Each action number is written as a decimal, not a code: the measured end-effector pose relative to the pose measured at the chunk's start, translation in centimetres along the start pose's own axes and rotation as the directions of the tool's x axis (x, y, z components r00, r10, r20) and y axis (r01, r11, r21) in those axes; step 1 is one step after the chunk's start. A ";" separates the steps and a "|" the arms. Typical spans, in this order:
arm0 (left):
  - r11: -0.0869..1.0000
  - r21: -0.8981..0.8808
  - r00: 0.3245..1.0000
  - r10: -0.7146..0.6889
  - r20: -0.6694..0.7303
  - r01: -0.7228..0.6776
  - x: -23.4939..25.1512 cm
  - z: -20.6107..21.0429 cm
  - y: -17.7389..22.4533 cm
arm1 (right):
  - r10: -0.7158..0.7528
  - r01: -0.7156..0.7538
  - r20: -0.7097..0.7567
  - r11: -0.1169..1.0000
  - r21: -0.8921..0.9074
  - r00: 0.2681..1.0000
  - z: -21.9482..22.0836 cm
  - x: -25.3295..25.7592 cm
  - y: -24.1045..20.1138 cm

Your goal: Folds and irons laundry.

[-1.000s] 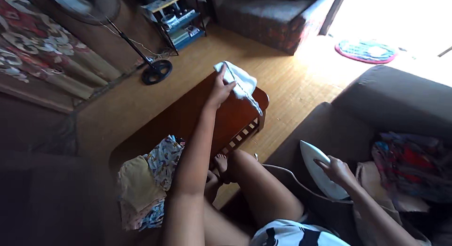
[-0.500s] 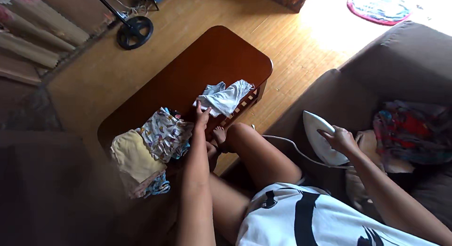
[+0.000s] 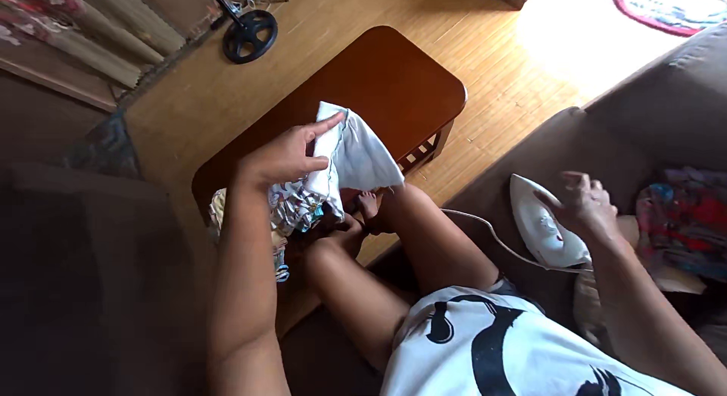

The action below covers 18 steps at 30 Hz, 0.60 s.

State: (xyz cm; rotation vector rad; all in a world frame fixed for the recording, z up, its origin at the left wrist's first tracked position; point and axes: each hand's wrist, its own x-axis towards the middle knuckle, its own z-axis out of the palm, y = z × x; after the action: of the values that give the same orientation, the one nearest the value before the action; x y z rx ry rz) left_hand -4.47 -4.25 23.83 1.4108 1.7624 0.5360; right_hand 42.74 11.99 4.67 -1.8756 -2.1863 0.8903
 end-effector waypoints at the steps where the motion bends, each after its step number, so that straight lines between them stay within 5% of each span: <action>1: 1.000 -0.003 1.000 0.008 0.030 -0.008 -0.9 -0.2 1.0 | -0.089 0.092 -0.038 0.994 0.063 0.995 -0.4 -0.1 -2.0; 5: 0.998 -0.037 0.988 0.062 0.138 -0.057 -3.1 0.4 4.4 | -0.505 0.509 -0.097 0.807 0.301 0.858 -1.2 -1.9 -12.0; 9: 0.981 0.024 0.964 0.183 0.191 -0.191 -5.2 2.8 6.5 | -0.801 0.776 -0.233 0.389 0.497 0.551 -0.4 -4.6 -19.8; 13: 0.934 0.060 0.899 0.321 0.297 -0.353 -6.7 4.2 8.6 | -0.914 0.721 -0.223 0.100 0.685 0.339 -1.3 -6.3 -23.6; 18: 0.890 0.063 0.849 0.406 0.339 -0.451 -8.2 5.6 9.4 | -0.919 0.605 -0.199 0.051 0.794 0.339 -1.7 -8.1 -23.2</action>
State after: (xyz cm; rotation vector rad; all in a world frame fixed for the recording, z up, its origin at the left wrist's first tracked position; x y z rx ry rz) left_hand 6.16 -10.09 30.14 1.8954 1.2448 0.3879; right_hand 25.27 3.73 19.97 0.1049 -1.9123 1.5497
